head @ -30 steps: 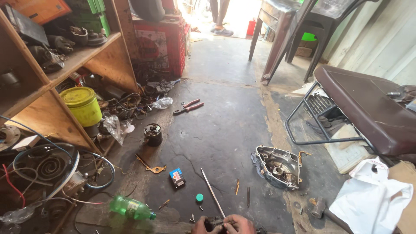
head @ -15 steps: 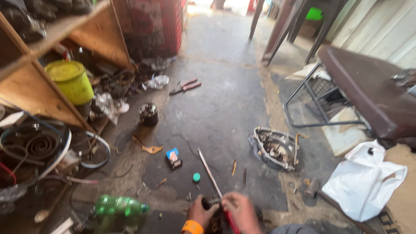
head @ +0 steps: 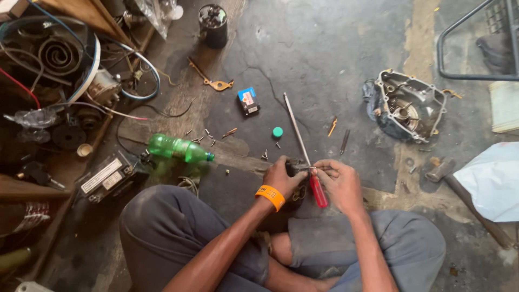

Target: The person sits cross-legged on the workshop floor and repairs a small engine carburetor, using a red-handled screwdriver to loosen its parts and turning the assembly over by hand to work on different sides while screws and small parts lie scattered around.

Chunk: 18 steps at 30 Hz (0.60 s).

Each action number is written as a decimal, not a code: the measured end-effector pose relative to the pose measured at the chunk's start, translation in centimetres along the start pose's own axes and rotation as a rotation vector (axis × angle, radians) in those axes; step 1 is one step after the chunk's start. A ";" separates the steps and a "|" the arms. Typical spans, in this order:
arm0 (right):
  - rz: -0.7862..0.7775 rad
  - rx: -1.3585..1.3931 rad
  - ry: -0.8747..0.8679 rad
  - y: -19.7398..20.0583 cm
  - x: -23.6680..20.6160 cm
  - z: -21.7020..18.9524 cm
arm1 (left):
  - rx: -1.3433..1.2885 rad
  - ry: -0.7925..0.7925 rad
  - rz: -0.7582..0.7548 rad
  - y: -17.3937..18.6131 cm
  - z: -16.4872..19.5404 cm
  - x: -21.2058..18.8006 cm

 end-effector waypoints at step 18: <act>0.008 -0.097 0.006 -0.6 -0.3 -0.8 | -0.010 0.028 -0.010 0.4 1.0 -0.5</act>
Point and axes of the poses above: each hand's wrist, its own x-axis towards the middle knuckle, its own y-axis out of the back of the hand, z = x × y, the point moved 4 cm from there along x, towards the middle knuckle, and after that the axes turned 9 degrees about -z, right-handed, at the moved point
